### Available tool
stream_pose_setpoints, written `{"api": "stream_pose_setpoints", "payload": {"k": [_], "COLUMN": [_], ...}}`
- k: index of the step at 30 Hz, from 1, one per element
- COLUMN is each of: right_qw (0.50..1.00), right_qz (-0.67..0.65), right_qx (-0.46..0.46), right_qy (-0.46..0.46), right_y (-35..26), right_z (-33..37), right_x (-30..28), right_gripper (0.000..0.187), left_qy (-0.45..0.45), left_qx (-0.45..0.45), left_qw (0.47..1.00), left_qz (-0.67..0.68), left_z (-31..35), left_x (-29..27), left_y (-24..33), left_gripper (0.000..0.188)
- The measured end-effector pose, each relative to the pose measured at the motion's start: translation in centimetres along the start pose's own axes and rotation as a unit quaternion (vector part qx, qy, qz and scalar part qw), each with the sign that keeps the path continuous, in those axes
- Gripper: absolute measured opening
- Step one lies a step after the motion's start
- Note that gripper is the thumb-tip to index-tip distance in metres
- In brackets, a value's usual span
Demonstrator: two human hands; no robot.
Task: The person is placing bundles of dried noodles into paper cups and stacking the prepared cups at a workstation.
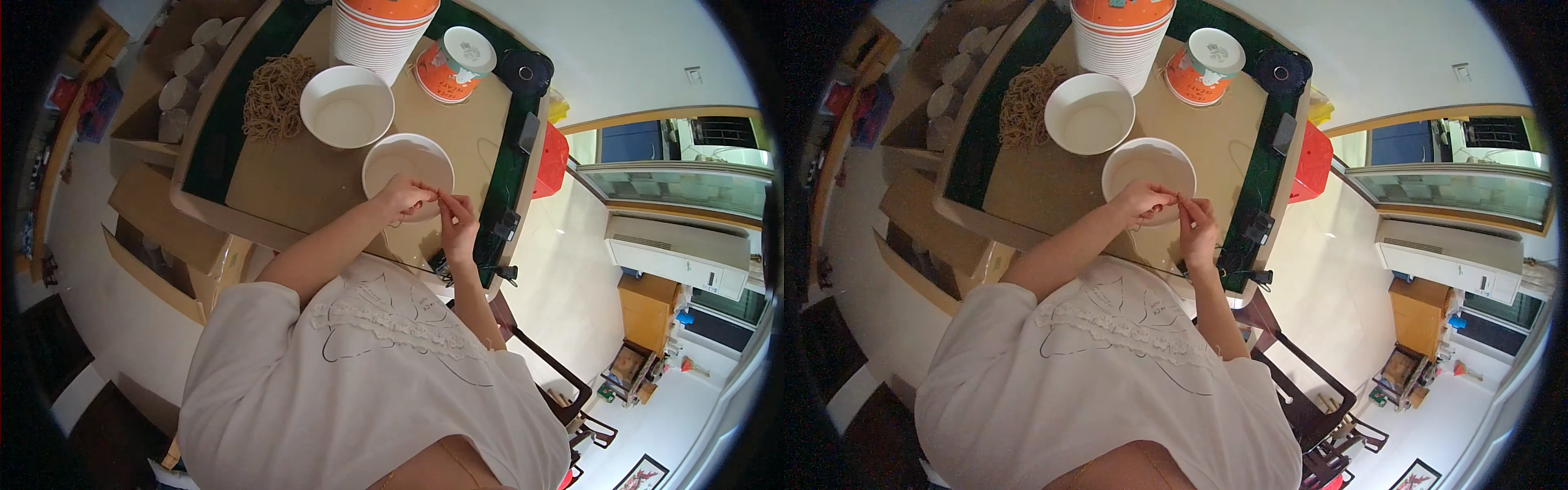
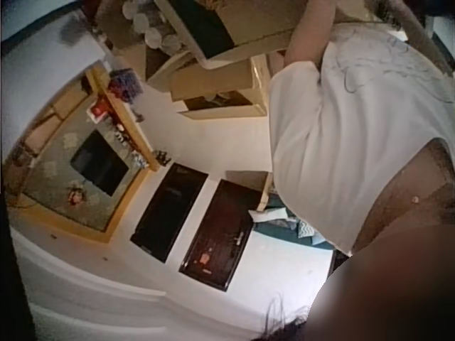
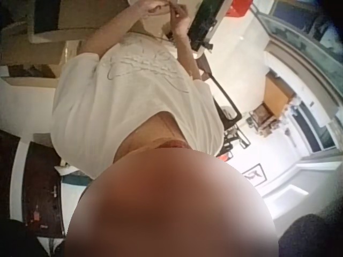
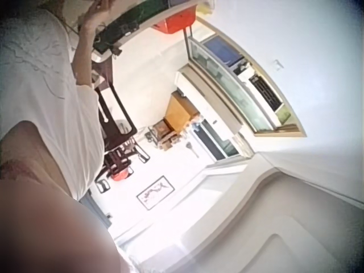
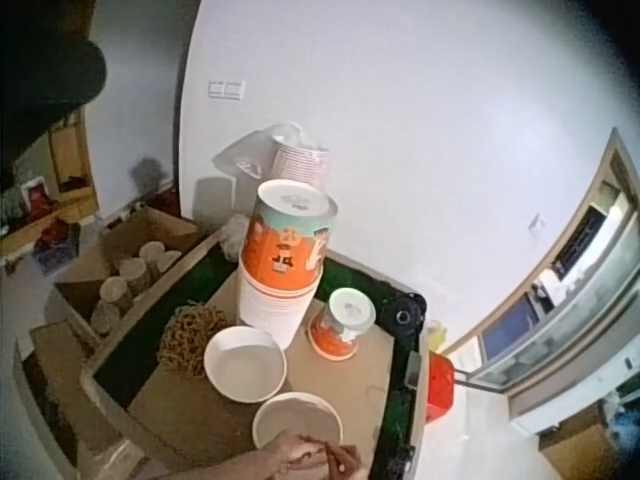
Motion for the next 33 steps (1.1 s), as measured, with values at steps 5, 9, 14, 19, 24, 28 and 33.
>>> {"api": "stream_pose_setpoints", "payload": {"k": [5, 9, 14, 19, 24, 28, 33], "right_qw": [0.997, 0.998, 0.996, 0.996, 0.996, 0.998, 0.997], "right_qz": [-0.029, -0.012, -0.042, -0.050, -0.048, 0.008, 0.010], "right_qx": [0.071, 0.051, 0.070, 0.077, 0.081, 0.056, 0.042], "right_qy": [-0.021, -0.042, -0.025, -0.018, -0.012, -0.032, -0.057], "right_y": [0.6, 1.4, 2.1, 2.5, 2.5, -0.1, -0.6], "right_z": [-0.7, -0.9, -0.9, -0.8, -0.9, -1.2, -1.2], "right_x": [-0.5, -0.5, -0.5, -0.2, -0.1, -0.4, -0.3], "right_gripper": [0.015, 0.012, 0.007, 0.007, 0.007, 0.014, 0.024], "left_qy": [0.020, 0.029, 0.033, 0.058, 0.162, 0.174, 0.149], "left_qx": [0.009, 0.020, 0.036, 0.196, 0.306, 0.287, 0.296], "left_qw": [0.999, 0.999, 0.998, 0.946, 0.864, 0.874, 0.884], "left_qz": [-0.036, -0.023, -0.027, -0.253, -0.366, -0.353, -0.330], "left_z": [-0.4, 0.1, 0.1, -0.3, 0.8, 0.8, 0.8], "left_x": [-0.3, 0.0, -0.2, -0.3, 0.4, 0.4, 0.0], "left_y": [-0.4, 0.0, 0.1, -0.1, 0.6, 0.6, 0.7], "left_gripper": [0.011, 0.010, 0.018, 0.019, 0.017, 0.014, 0.010]}}
Point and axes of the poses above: each hand's wrist, its own z-axis away from the middle knuckle, its own x-axis out of the palm, y = z × x, the point moved 2 cm from there along -z, towards the middle knuckle, and after that the axes turned 6 degrees about -z, right-handed, at the moved point
